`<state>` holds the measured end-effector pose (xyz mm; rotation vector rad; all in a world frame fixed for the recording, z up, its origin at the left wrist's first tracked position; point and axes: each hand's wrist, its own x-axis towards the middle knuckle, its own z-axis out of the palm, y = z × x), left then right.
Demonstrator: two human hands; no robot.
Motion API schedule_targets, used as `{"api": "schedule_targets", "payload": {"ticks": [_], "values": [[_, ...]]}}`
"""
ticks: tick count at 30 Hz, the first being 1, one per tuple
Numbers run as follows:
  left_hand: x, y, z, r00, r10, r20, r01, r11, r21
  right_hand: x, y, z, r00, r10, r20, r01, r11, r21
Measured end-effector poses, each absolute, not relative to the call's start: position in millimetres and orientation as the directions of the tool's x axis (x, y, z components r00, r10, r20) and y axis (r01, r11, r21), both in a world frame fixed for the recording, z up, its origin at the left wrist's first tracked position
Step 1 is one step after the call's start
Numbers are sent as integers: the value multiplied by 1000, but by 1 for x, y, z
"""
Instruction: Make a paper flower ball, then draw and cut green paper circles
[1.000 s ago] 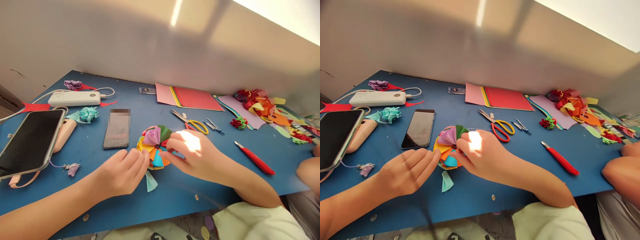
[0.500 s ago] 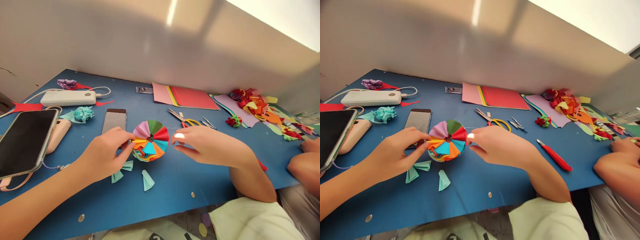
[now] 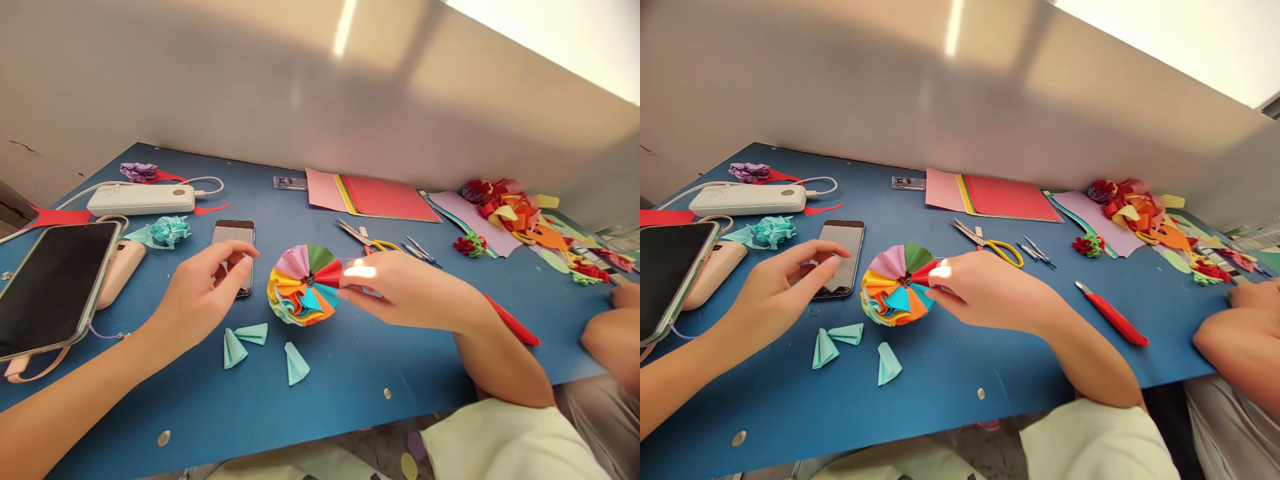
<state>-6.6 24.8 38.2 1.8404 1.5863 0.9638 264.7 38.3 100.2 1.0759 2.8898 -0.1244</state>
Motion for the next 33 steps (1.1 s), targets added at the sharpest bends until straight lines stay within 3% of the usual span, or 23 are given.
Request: {"api": "schedule_targets", "payload": {"ticks": [3,9,15,18,21,23,26,29,33], "values": [[-7,29,39,1,995,97,551,-82,830,264,43,98,-746,664,-47,665,744,-62],[-1,38,33,108,992,58,448,-101,888,262,52,89,-668,726,163,724,685,-83],[15,45,32,285,954,93,360,-196,912,249,41,80,-808,544,228,521,839,-154],[18,44,32,297,950,93,375,-206,904,240,38,70,-838,456,301,454,887,-82],[18,41,31,302,944,132,383,-247,890,233,38,58,-857,336,391,404,909,104],[17,39,31,322,933,162,374,-282,883,231,39,50,-882,274,383,373,903,213],[14,34,33,330,922,200,353,-318,880,229,38,43,-905,231,357,334,906,259],[11,24,36,275,895,352,416,-441,795,227,37,39,-892,234,387,348,902,256],[11,7,36,364,723,586,528,-679,510,223,36,35,-855,227,466,383,883,272]]}}
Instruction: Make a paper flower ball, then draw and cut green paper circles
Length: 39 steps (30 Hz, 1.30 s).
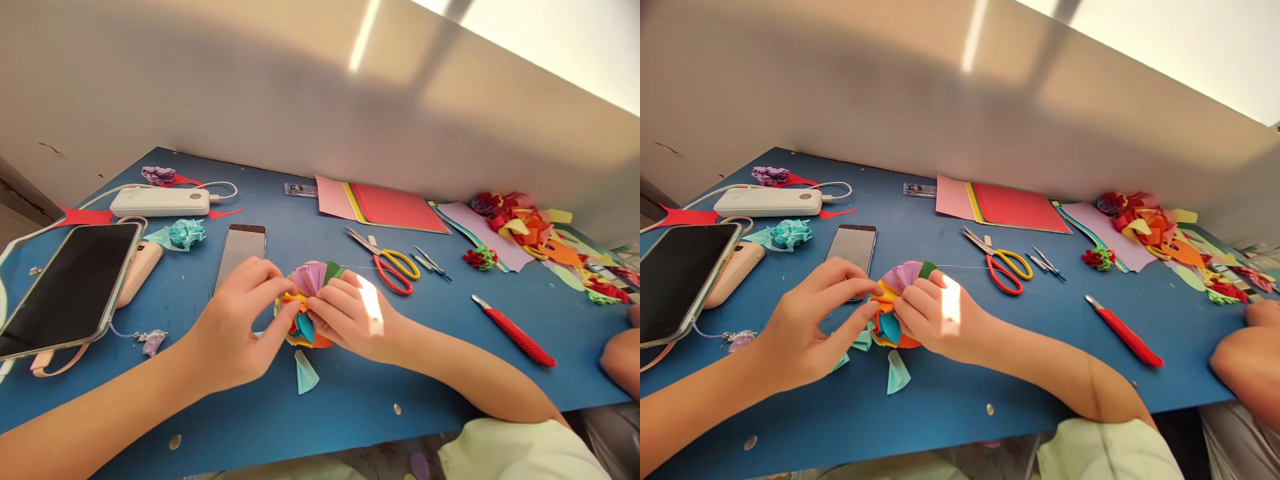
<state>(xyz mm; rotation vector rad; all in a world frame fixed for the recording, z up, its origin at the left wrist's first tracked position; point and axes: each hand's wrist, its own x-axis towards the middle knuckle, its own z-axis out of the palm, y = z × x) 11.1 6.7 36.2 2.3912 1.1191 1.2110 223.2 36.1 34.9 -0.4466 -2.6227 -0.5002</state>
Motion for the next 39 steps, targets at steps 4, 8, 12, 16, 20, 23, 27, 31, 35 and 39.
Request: {"api": "schedule_targets", "payload": {"ticks": [4,8,12,16,20,23,27,31,35,39], "values": [[16,-3,30,445,663,602,548,-733,403,221,36,34,-839,213,501,385,883,269],[17,-2,27,439,676,592,561,-721,407,223,35,40,-801,306,515,411,906,100],[18,-4,26,496,523,693,573,-797,192,223,34,40,-623,460,633,616,787,35],[24,-13,19,582,338,740,573,-816,-79,222,33,35,-585,484,650,669,742,50],[27,-23,10,611,275,743,579,-795,-182,222,28,34,-587,527,615,684,729,29],[26,-26,8,594,274,757,594,-784,-182,222,24,37,-591,535,603,671,742,-1],[27,-25,12,509,369,778,621,-783,-35,222,19,40,-645,489,587,608,794,5],[27,-22,16,362,571,737,626,-734,262,224,16,44,-719,424,551,544,836,66],[24,-19,15,295,678,674,610,-676,413,226,13,45,-776,354,521,508,841,186],[23,-16,13,299,705,644,587,-667,458,226,11,39,-781,340,524,520,818,245]]}}
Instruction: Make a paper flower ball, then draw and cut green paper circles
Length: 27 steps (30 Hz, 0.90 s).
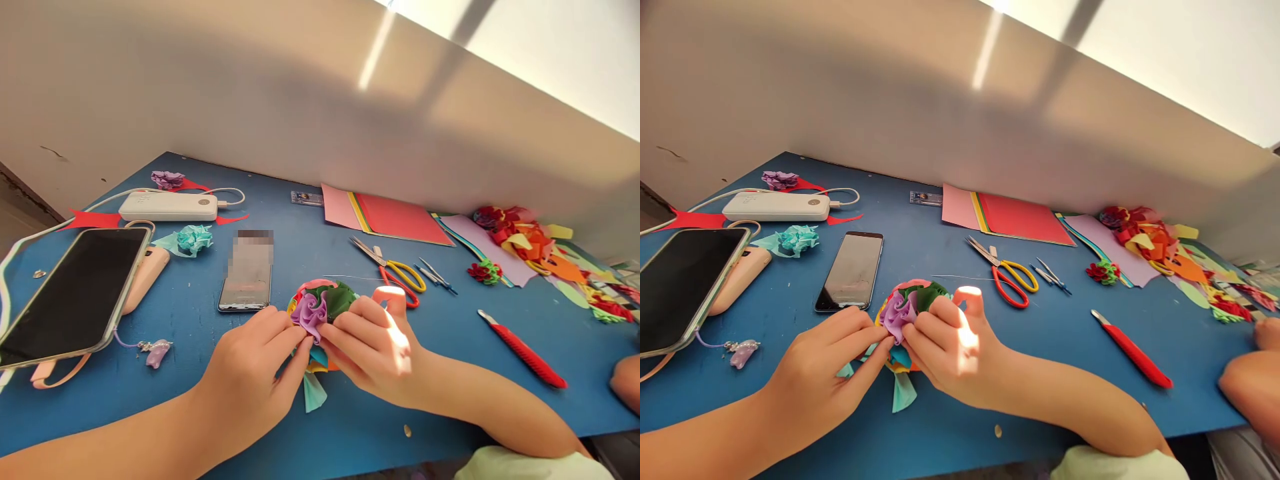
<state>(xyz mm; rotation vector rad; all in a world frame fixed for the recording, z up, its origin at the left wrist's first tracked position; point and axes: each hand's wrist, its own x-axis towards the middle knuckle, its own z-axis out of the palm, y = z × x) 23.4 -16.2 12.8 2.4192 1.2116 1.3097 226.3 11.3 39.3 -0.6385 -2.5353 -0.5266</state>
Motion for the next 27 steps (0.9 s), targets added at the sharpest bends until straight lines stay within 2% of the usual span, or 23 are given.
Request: {"api": "schedule_targets", "payload": {"ticks": [6,12,18,22,27], "values": [[22,-16,14,363,659,658,532,-727,434,228,12,32,-775,342,532,542,791,282],[23,-15,15,414,571,709,558,-775,298,226,13,38,-774,338,535,519,823,231],[23,-14,19,343,607,717,675,-690,261,223,13,35,-761,314,568,523,815,249],[20,-16,21,365,562,742,674,-709,206,224,13,32,-762,333,555,534,808,248],[22,-19,20,358,598,717,696,-683,221,221,11,29,-742,346,574,566,782,261]]}}
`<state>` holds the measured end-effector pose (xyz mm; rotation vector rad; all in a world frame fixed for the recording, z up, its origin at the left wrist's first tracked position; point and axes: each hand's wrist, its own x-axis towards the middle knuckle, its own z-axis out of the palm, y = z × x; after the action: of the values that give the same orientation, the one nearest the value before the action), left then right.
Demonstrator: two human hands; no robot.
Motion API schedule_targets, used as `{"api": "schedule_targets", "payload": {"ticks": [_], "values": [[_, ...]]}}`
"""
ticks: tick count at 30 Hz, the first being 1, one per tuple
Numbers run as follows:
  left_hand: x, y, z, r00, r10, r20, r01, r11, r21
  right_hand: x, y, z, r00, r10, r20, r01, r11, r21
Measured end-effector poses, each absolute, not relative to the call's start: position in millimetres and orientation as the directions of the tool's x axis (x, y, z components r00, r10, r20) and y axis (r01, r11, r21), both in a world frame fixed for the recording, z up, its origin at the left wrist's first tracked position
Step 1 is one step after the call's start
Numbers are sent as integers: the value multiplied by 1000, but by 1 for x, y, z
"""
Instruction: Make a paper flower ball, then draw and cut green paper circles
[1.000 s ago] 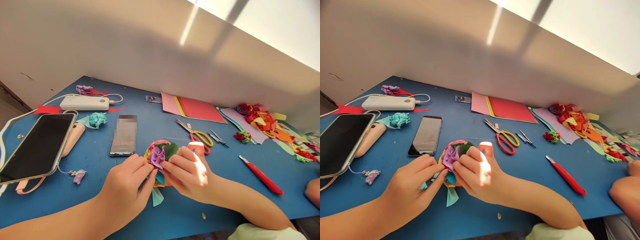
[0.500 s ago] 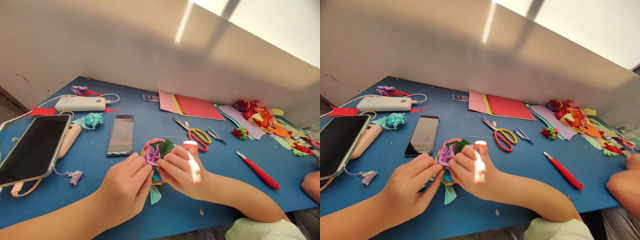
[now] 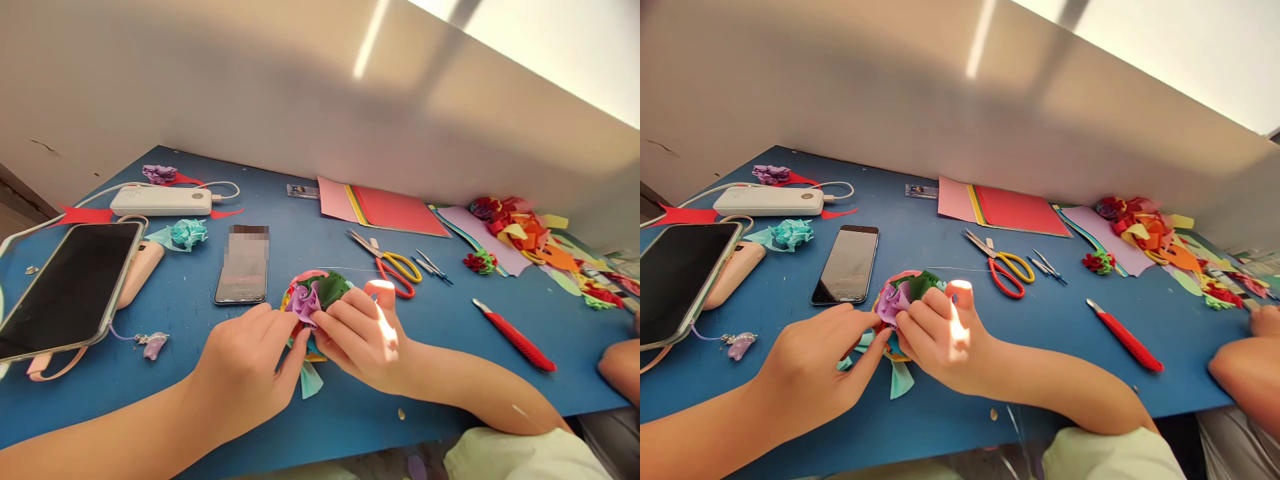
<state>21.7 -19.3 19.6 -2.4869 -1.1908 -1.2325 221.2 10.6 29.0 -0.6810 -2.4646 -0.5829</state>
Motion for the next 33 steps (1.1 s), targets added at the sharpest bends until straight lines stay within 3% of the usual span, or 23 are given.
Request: {"api": "schedule_targets", "payload": {"ticks": [6,10,15,20,28,33], "values": [[28,-22,19,327,640,695,739,-632,234,218,10,33,-734,357,578,579,774,256],[25,-18,20,419,549,723,733,-674,88,222,12,38,-711,408,572,615,755,226],[19,-13,20,527,448,722,692,-720,-58,226,17,35,-736,293,611,555,777,296],[18,-9,20,627,329,706,610,-771,-183,226,20,33,-745,243,621,502,817,283],[23,-13,24,516,476,712,707,-706,-40,221,17,32,-795,274,541,477,834,278],[25,-15,20,535,460,709,655,-755,-4,222,19,44,-789,371,489,495,856,148]]}}
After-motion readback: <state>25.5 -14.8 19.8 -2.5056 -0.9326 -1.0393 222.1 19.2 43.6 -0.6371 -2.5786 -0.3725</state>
